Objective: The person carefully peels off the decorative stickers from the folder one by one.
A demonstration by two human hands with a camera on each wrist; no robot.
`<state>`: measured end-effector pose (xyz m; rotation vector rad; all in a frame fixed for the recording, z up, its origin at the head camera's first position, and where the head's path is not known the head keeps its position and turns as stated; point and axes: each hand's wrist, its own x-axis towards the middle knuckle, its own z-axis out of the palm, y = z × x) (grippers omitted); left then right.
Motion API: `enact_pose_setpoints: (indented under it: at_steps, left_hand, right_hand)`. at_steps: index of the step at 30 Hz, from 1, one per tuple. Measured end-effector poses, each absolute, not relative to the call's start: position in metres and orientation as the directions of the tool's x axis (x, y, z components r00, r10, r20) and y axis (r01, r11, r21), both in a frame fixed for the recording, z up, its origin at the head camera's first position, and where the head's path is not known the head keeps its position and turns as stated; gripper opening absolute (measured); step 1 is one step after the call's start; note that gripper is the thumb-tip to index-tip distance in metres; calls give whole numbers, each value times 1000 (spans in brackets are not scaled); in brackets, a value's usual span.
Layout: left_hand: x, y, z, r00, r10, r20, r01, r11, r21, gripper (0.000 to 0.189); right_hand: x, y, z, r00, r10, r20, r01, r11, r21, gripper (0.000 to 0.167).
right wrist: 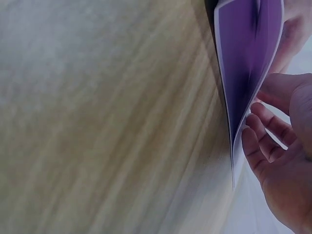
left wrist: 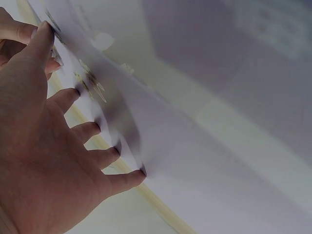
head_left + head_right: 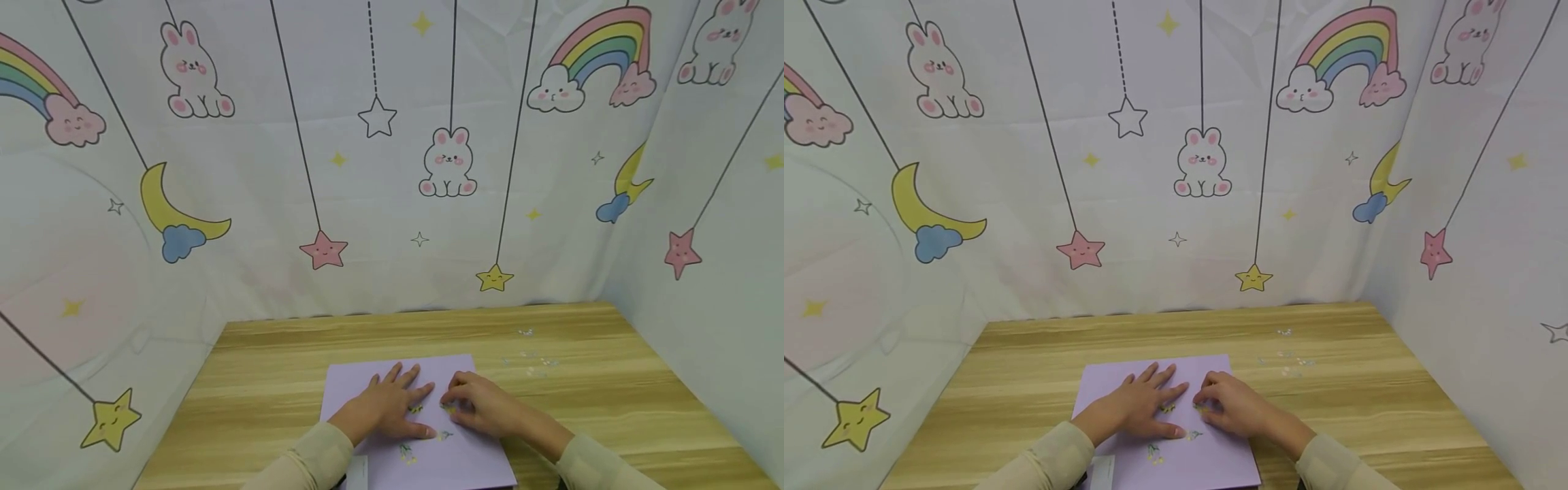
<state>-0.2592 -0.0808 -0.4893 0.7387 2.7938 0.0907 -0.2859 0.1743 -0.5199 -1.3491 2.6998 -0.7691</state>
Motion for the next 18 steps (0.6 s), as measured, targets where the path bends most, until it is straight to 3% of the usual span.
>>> enact_pose_setpoints:
  at_steps: [18]
  left_hand:
    - [-259, -81, -488, -837, 492, -238, 473, 871, 134, 90]
  right_hand:
    - [-286, 173, -518, -617, -757, 215, -754, 490, -437, 15]
